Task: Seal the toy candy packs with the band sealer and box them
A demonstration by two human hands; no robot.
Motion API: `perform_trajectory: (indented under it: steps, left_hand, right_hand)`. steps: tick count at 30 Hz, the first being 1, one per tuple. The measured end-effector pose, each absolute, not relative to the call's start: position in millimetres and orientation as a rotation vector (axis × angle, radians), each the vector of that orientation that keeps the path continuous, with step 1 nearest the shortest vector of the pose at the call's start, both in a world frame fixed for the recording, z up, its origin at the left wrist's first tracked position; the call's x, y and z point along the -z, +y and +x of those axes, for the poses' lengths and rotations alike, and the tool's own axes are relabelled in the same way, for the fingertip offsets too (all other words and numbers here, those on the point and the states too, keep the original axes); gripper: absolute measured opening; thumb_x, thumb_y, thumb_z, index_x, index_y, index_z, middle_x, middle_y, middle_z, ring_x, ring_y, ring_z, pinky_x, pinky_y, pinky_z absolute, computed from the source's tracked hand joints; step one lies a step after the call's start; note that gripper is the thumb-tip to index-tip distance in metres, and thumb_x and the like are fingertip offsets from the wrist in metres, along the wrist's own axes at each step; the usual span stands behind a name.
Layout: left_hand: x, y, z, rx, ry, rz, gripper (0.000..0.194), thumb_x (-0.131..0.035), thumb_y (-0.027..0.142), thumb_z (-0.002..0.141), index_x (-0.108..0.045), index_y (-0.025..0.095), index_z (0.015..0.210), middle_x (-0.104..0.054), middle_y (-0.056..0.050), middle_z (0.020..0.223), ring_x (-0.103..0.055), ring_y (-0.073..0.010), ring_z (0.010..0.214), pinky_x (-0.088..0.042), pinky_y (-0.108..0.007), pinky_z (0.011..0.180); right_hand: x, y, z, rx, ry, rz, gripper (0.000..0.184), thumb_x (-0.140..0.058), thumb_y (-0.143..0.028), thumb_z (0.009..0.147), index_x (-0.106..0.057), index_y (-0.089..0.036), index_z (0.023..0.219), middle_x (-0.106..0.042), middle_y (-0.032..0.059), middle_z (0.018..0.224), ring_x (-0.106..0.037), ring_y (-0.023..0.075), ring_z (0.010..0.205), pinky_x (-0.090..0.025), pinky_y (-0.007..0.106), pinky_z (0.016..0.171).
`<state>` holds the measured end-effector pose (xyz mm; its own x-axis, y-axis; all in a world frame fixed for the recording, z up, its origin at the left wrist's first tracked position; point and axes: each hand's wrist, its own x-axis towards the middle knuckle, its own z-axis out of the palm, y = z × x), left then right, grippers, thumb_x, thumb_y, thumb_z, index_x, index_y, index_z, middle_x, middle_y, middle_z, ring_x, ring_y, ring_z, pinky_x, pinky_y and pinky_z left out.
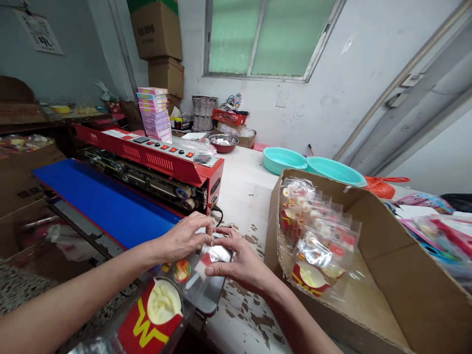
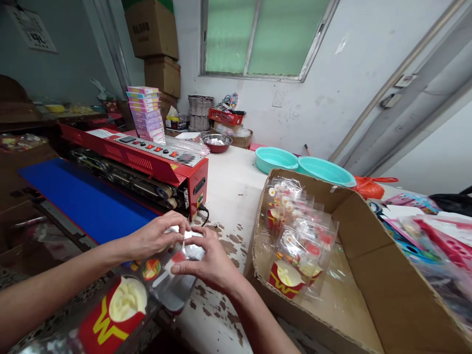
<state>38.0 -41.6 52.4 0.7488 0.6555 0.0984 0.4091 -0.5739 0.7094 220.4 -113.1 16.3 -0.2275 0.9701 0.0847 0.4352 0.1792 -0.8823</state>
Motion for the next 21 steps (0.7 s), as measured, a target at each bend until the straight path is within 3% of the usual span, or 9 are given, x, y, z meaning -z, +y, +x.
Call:
perform_trajectory:
  steps: [3,6,12,17,21]
  left_hand:
    - [-52.1,-39.0,36.3,-0.427,0.808,2.194,0.014,-0.046,0.027,0.084,-0.053,0.019,0.075,-0.053,0.003,0.075,-0.049,-0.0132,0.074,-0.037,-0.025,0.067]
    - [-57.0,-35.7,34.5,-0.430,0.810,2.195,0.012,-0.046,0.025,0.083,-0.052,0.019,0.075,-0.053,0.004,0.070,-0.047,-0.0114,0.067,-0.034,-0.024,0.063]
    - [-69.7,-31.0,33.7,-0.439,0.759,2.178,0.014,-0.048,0.026,0.083,-0.052,0.018,0.073,-0.055,0.002,0.070,-0.049,-0.0118,0.068,-0.036,-0.024,0.063]
    - [-74.6,-19.3,22.4,-0.444,0.757,2.294,0.014,-0.056,0.031,0.080,-0.061,0.019,0.078,-0.058,0.001,0.080,-0.051,-0.0140,0.079,-0.037,-0.025,0.071]
    - [-78.7,-8.9,8.4,-0.266,0.849,2.323,0.019,-0.059,0.036,0.077,-0.065,0.019,0.081,-0.056,-0.001,0.086,-0.052,-0.0160,0.084,-0.038,-0.027,0.075]
  right_hand:
    - [-16.1,-109.1,217.7,-1.057,-1.720,-1.275,0.036,-0.079,-0.049,0.062,-0.072,-0.027,0.089,-0.052,0.0069,0.131,-0.044,0.0270,0.124,-0.032,0.044,0.107]
    - [-19.3,-104.4,218.2,-1.139,-1.624,-1.271,0.029,-0.078,-0.047,0.065,-0.072,-0.024,0.082,-0.054,0.0081,0.128,-0.045,0.0262,0.124,-0.030,0.044,0.107]
    - [-30.6,-94.0,226.5,-1.260,-1.544,-1.199,0.033,-0.076,-0.044,0.068,-0.055,-0.019,0.061,-0.059,0.0054,0.122,-0.050,0.0254,0.118,-0.034,0.040,0.101]
    - [-39.2,-86.3,232.0,-1.414,-1.523,-1.159,0.037,-0.076,-0.042,0.067,-0.049,-0.018,0.059,-0.066,0.0038,0.093,-0.058,0.0217,0.098,-0.042,0.033,0.081]
    - [-41.1,-81.2,231.8,-1.437,-1.381,-1.182,0.039,-0.082,-0.041,0.057,-0.050,-0.018,0.056,-0.068,0.0023,0.080,-0.060,0.0203,0.091,-0.044,0.032,0.077]
